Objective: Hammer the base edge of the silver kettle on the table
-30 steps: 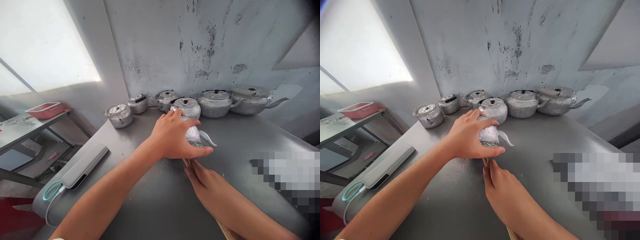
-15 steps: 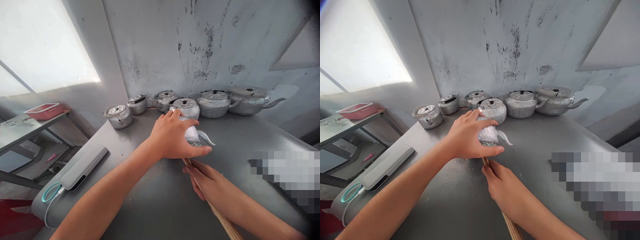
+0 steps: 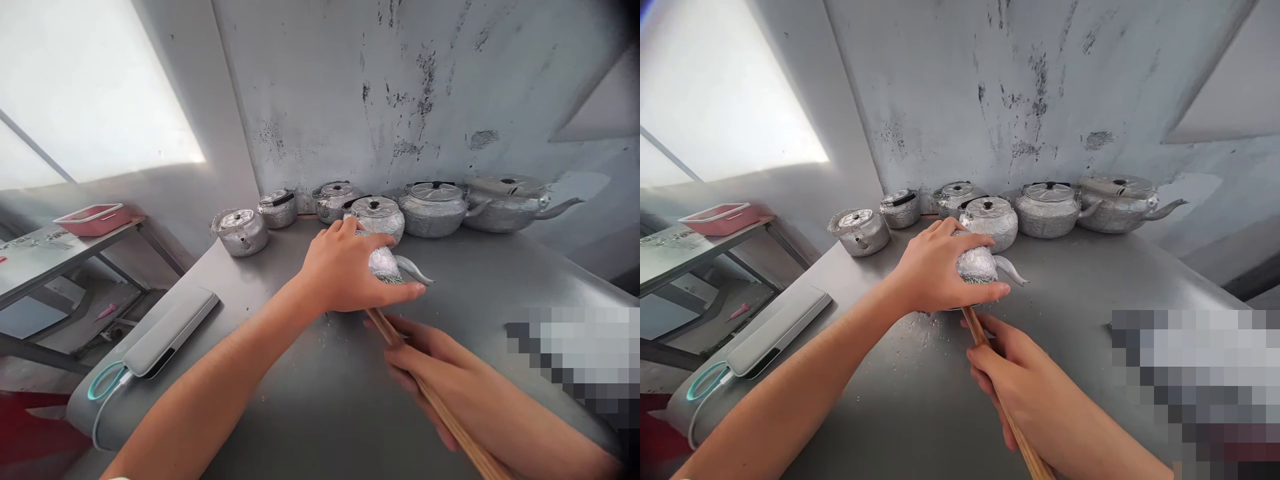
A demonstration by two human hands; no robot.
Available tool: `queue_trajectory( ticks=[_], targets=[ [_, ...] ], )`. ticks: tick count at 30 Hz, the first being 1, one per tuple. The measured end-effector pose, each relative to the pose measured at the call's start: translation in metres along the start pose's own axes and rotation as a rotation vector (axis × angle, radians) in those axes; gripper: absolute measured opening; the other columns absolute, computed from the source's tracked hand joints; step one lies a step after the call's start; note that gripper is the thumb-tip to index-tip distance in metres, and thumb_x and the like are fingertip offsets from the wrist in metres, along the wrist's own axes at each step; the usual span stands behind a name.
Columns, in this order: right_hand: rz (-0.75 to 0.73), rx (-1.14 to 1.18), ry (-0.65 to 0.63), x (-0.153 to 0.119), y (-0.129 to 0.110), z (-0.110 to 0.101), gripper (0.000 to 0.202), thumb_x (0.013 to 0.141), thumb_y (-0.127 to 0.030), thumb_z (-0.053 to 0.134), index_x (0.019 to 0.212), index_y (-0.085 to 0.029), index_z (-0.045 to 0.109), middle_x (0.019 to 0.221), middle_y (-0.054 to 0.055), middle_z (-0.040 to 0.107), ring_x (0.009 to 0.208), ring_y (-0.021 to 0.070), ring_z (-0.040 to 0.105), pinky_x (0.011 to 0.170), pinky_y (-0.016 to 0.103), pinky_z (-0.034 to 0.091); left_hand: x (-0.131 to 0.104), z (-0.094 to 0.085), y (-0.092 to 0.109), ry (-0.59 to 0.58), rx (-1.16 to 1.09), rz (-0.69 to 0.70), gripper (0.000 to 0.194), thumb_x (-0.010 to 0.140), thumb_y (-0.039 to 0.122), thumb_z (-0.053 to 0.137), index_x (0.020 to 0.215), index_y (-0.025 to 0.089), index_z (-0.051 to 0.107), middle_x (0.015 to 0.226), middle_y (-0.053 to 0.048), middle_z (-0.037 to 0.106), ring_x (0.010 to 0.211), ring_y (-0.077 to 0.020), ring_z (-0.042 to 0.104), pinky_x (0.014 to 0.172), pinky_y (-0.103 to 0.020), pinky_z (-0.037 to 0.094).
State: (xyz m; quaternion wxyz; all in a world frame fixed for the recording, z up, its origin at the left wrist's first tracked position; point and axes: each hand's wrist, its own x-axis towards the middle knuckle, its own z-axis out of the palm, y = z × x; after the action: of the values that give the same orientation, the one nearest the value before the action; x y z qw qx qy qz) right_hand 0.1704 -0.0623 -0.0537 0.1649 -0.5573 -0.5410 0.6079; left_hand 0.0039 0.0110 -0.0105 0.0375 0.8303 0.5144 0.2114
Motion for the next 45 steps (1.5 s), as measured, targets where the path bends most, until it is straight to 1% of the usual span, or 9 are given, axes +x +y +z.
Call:
queue_trajectory(
  ticks=[3,7,12,20,25,28,30,34,45],
  targets=[
    [0.024,-0.019,0.005,-0.001,0.000,0.002,0.017,0.098,-0.032,0.042,0.086,-0.024,0.051,0.067,-0.008,0.044,0.040,0.0077,0.045,0.041,0.021,0.044,0.000,0.001,0.001,0.002,0.004,0.004,0.076,0.076,0.083,0.061,0.137,0.039,0.064,0.131,-0.010,0.055,0.128,-0.0317,0.051,0.107,-0.052,0.044],
    [-0.012,-0.054,0.057,-0.001,-0.003,0.007,0.024,0.101,-0.034,0.037,0.084,-0.023,0.050,0.066,-0.007,0.042,0.044,0.0082,0.043,0.043,0.020,0.045,0.000,0.001,0.001,0.015,0.003,0.008,0.075,0.075,0.082,0.062,0.136,0.038,0.065,0.129,-0.010,0.056,0.125,-0.0310,0.053,0.106,-0.051,0.045],
    [0.004,-0.029,0.014,-0.002,-0.001,0.008,0.023,0.103,-0.043,0.036,0.106,-0.025,0.050,0.069,-0.007,0.041,0.049,0.0110,0.039,0.039,0.020,0.043,-0.001,0.001,0.002,0.013,0.015,0.011,0.074,0.076,0.082,0.062,0.136,0.038,0.065,0.128,-0.009,0.056,0.126,-0.0309,0.053,0.106,-0.050,0.045],
    [0.006,-0.020,0.052,-0.005,-0.002,0.010,0.032,0.102,-0.047,0.037,0.088,-0.023,0.053,0.067,-0.006,0.042,0.047,0.0099,0.038,0.042,0.021,0.044,-0.001,0.001,0.001,0.009,0.009,0.013,0.074,0.076,0.083,0.061,0.135,0.038,0.065,0.130,-0.009,0.056,0.126,-0.0320,0.053,0.106,-0.051,0.045],
    [0.024,0.020,0.023,0.000,0.003,0.012,0.031,0.103,-0.049,0.037,0.099,-0.023,0.054,0.066,-0.007,0.040,0.046,0.0105,0.038,0.038,0.020,0.042,-0.001,0.001,0.002,0.017,0.020,0.021,0.073,0.076,0.081,0.062,0.135,0.037,0.065,0.128,-0.009,0.057,0.126,-0.0324,0.053,0.106,-0.050,0.045],
    [-0.026,0.062,0.012,0.004,0.008,0.011,0.032,0.102,-0.051,0.039,0.104,-0.024,0.054,0.067,-0.007,0.038,0.047,0.0103,0.035,0.036,0.019,0.040,-0.001,0.001,0.003,0.010,0.019,0.019,0.075,0.076,0.082,0.062,0.136,0.037,0.065,0.128,-0.010,0.057,0.126,-0.0322,0.053,0.106,-0.051,0.045],
    [-0.050,0.060,0.011,0.006,0.009,0.011,0.032,0.104,-0.051,0.037,0.102,-0.023,0.053,0.068,-0.007,0.037,0.048,0.0101,0.035,0.036,0.019,0.042,-0.001,0.000,0.003,0.009,0.021,0.022,0.075,0.076,0.082,0.062,0.136,0.037,0.065,0.128,-0.010,0.057,0.125,-0.0317,0.053,0.105,-0.051,0.045],
    [-0.027,0.010,-0.025,0.006,0.009,0.011,0.035,0.105,-0.048,0.035,0.085,-0.023,0.049,0.067,-0.007,0.036,0.050,0.0091,0.034,0.038,0.017,0.040,-0.001,0.000,0.003,0.015,0.022,0.018,0.074,0.076,0.081,0.062,0.136,0.037,0.065,0.128,-0.010,0.057,0.125,-0.0309,0.053,0.105,-0.050,0.045],
    [-0.031,0.046,0.000,0.007,0.010,0.010,0.028,0.104,-0.049,0.036,0.093,-0.025,0.046,0.065,-0.008,0.036,0.047,0.0102,0.034,0.035,0.019,0.041,-0.001,0.001,0.002,0.008,0.016,0.011,0.075,0.076,0.083,0.061,0.136,0.039,0.064,0.130,-0.009,0.056,0.126,-0.0317,0.053,0.106,-0.050,0.045]
  ],
)
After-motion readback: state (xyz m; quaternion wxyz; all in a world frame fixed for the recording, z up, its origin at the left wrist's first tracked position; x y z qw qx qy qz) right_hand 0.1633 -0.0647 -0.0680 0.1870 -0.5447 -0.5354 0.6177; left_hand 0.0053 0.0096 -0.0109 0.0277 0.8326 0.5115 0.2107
